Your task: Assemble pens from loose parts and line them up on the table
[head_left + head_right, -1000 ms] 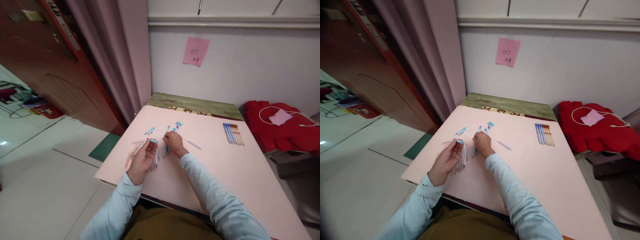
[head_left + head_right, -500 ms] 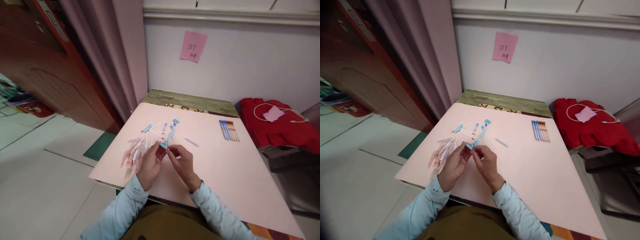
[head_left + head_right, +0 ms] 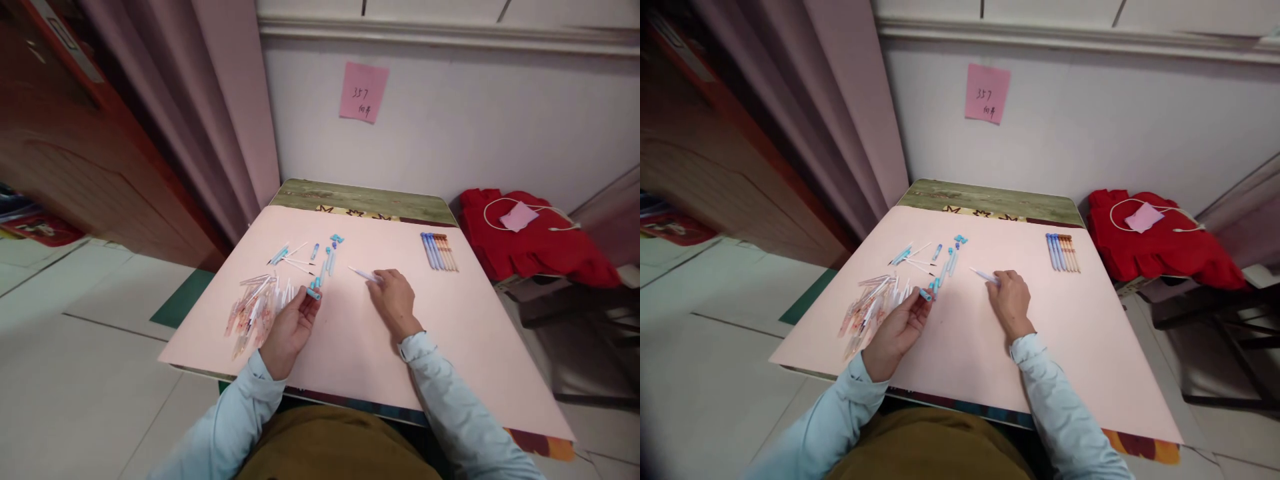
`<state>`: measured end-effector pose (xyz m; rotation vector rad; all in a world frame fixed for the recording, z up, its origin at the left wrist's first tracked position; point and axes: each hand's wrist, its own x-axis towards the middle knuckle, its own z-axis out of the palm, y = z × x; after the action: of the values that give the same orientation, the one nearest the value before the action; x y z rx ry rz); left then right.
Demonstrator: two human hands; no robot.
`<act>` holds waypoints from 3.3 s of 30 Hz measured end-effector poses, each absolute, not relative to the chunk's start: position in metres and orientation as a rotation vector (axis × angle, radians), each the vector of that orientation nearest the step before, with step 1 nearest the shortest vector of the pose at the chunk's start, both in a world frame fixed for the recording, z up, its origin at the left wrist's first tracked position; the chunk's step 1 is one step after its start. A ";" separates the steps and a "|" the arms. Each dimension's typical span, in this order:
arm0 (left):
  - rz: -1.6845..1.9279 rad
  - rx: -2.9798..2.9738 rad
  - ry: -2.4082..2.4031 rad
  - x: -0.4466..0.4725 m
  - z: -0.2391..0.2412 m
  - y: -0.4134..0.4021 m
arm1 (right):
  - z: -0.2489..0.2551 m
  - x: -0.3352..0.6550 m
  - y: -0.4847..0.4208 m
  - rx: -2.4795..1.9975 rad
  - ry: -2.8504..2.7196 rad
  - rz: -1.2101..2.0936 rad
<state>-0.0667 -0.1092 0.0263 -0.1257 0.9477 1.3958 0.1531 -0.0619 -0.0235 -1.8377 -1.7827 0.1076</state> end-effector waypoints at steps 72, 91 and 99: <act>1.420 0.264 0.869 -0.011 0.019 -0.108 | 0.012 0.123 -0.152 -1.362 -1.732 -0.091; 1.410 0.290 0.849 -0.003 0.023 -0.112 | 0.005 0.123 -0.151 -1.515 -1.745 -0.094; 1.436 0.288 0.837 -0.001 0.022 -0.113 | -0.001 0.116 -0.154 -1.511 -1.716 0.024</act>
<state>-0.0015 -0.1129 0.0218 0.2875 0.8366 1.4361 0.1164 -0.1537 -0.0014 -1.5113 -1.7158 0.0238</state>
